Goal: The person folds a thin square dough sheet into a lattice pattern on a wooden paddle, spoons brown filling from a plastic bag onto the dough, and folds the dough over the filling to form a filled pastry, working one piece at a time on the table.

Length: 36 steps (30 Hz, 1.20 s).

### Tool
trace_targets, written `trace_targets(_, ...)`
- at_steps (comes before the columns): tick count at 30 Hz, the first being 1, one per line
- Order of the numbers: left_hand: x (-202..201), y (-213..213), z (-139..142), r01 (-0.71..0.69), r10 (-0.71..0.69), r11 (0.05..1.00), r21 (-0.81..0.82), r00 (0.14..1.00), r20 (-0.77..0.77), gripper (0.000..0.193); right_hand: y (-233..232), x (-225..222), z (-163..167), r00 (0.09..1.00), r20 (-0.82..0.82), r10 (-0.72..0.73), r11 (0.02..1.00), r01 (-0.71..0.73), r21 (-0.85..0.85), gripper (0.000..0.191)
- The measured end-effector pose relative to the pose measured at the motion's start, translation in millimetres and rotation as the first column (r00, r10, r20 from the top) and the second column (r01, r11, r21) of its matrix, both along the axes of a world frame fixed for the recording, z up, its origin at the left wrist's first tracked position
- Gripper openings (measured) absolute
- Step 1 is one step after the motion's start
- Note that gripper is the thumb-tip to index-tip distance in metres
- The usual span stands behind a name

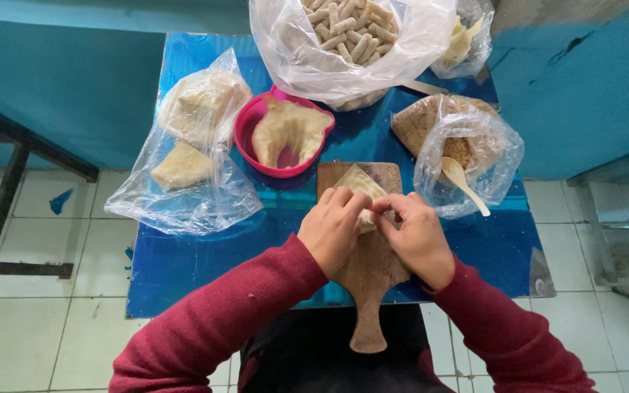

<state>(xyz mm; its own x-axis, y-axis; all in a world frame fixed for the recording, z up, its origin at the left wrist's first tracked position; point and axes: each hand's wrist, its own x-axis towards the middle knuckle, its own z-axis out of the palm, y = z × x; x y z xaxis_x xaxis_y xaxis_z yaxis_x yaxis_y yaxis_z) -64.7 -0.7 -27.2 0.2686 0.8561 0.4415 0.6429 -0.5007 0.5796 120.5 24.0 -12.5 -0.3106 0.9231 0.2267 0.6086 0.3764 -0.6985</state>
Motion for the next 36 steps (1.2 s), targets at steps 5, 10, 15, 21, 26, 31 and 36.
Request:
trace_targets(5,-1,3,-9,0.001,-0.002,1.0,-0.016,0.998,-0.066,0.02,-1,-1,1,0.996,0.071,0.049,0.98,-0.062,0.187,0.013)
trace_targets(10,-3,4,-13,0.022,-0.024,0.999,-0.027,0.996,-0.089,0.022,-5,11,15,0.935,0.318,0.159,0.897,-0.271,0.349,0.027)
trace_targets(15,-5,3,-3,0.055,-0.064,0.995,-0.087,0.993,-0.099,0.017,3,15,19,0.888,0.4,0.227,0.851,-0.38,0.363,0.031)
trace_targets(21,-5,3,-2,0.063,-0.068,0.997,-0.046,0.992,-0.104,0.023,16,8,10,0.946,0.242,0.216,0.933,-0.273,0.233,0.006)
trace_targets(26,-2,9,-11,-0.01,0.007,0.998,-0.068,0.999,-0.043,0.009,18,14,14,0.923,0.253,0.29,0.915,-0.345,0.208,0.012)
trace_targets(31,-3,12,-10,-0.027,0.026,0.992,-0.12,1.0,-0.004,0.009,25,11,8,0.939,0.245,0.241,0.944,-0.286,0.168,0.011)
trace_targets(36,-8,16,-5,0.03,-0.02,0.99,-0.139,0.997,0.075,0.015,28,7,-4,0.955,0.244,0.169,0.964,-0.211,0.159,0.012)
